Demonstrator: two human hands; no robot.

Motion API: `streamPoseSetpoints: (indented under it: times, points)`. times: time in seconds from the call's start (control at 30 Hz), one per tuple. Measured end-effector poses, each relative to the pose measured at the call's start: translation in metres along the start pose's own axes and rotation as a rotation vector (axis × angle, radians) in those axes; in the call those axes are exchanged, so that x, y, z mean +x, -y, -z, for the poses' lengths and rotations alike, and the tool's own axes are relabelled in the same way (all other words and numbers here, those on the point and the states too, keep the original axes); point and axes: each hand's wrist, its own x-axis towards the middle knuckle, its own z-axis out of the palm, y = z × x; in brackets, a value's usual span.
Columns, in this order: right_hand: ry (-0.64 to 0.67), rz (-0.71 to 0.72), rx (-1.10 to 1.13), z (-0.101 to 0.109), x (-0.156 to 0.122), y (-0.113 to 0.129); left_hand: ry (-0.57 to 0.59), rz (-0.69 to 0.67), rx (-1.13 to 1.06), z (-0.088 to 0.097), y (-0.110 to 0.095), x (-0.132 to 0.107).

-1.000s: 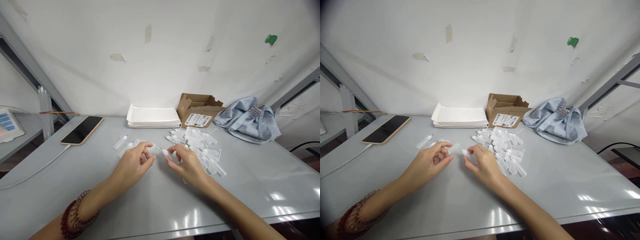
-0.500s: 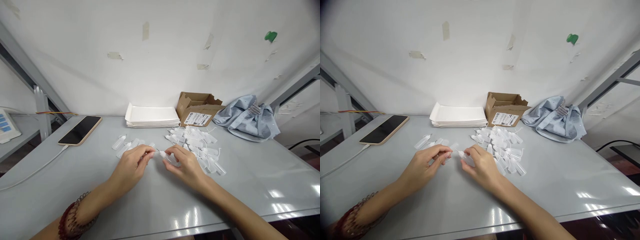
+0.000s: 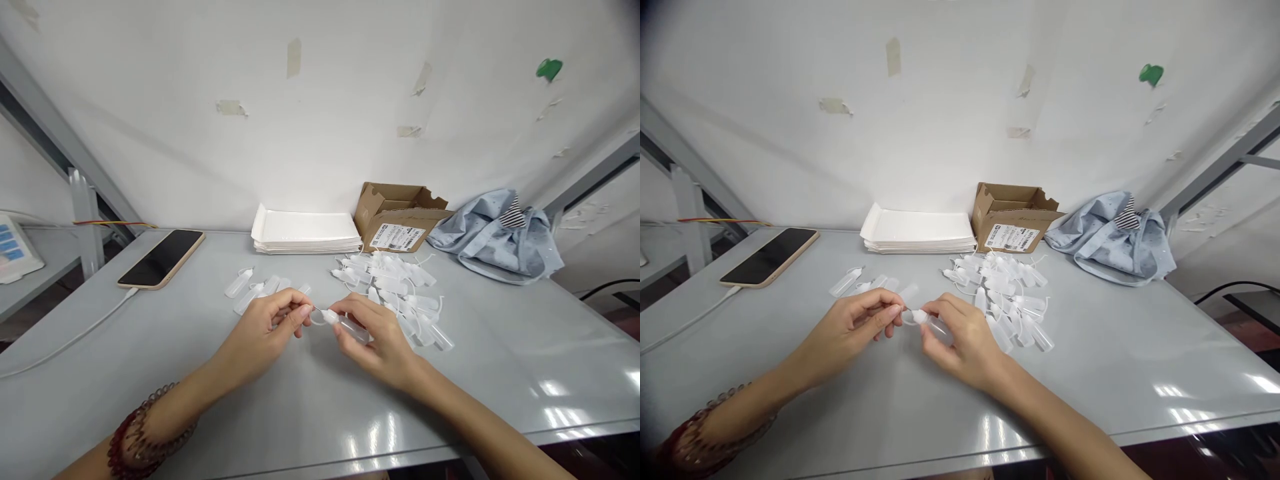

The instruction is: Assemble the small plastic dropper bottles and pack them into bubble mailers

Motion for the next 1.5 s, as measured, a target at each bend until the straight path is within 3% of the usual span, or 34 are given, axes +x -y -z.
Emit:
streamPoseSetpoints:
  times: [0.53,1.5]
  points:
    - [-0.021,-0.022,0.054,0.0022,0.0008,0.0034,0.107,0.034,-0.159,0.0014,0.0002,-0.0010]
    - [-0.046,0.028,0.050,-0.0003,-0.0011,0.0013,0.111,0.051,-0.157,0.0007,0.0004,-0.0001]
